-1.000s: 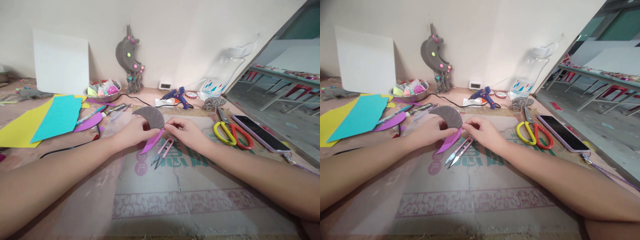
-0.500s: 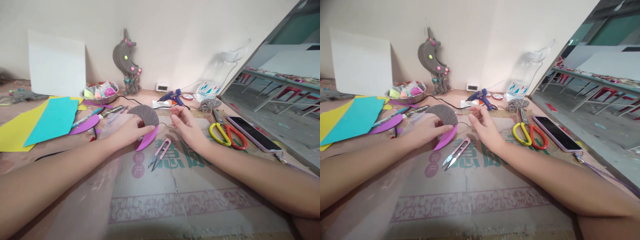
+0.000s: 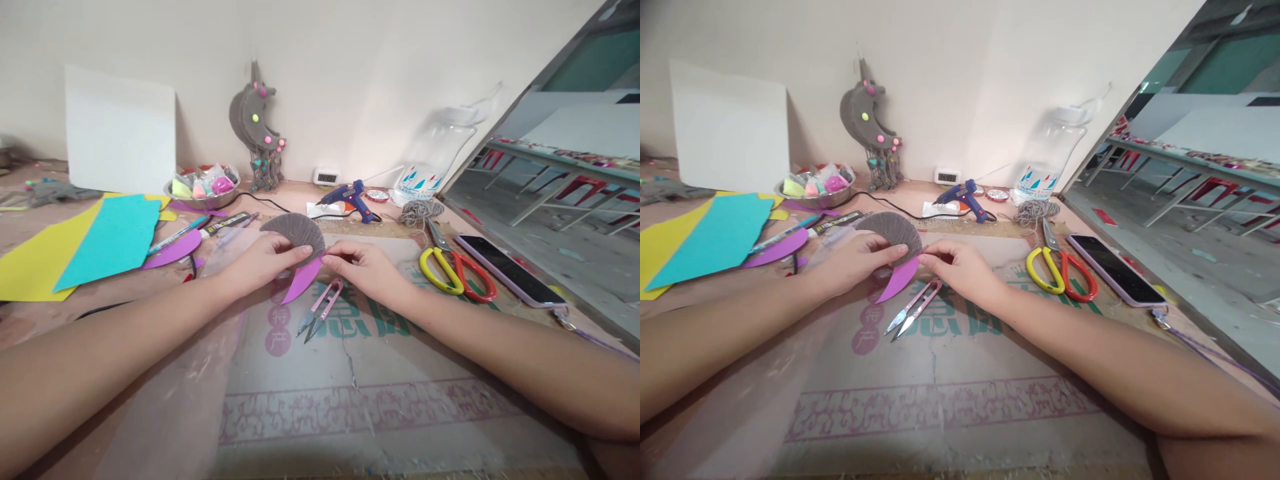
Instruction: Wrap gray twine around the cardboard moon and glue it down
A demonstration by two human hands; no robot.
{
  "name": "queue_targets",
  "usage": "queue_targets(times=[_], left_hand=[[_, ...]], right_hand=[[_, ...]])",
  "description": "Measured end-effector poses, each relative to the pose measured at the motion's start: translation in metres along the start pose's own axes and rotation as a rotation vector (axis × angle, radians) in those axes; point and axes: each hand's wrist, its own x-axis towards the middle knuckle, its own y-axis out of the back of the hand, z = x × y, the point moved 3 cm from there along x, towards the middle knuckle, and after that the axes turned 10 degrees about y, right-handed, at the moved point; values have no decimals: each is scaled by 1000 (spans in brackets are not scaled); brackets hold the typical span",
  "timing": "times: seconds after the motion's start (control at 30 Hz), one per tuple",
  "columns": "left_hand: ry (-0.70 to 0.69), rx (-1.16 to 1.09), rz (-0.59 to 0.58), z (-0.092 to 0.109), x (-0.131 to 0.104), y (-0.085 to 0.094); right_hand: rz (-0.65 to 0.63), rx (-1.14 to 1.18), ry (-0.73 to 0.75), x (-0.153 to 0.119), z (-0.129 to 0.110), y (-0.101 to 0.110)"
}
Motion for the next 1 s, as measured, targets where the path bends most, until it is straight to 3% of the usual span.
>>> queue_targets(times=[0.27,0.67,1.0], left_hand=[[77,-52,-23,-2,-1,-2],[96,-73,-50,0,-4,-2],[113,-202,-50,-4,0,-2]], right_hand=[[10,140,-67,0,0,0],[-30,129,-56,-1,-1,-1],[17,-140,36,1,-1,7]])
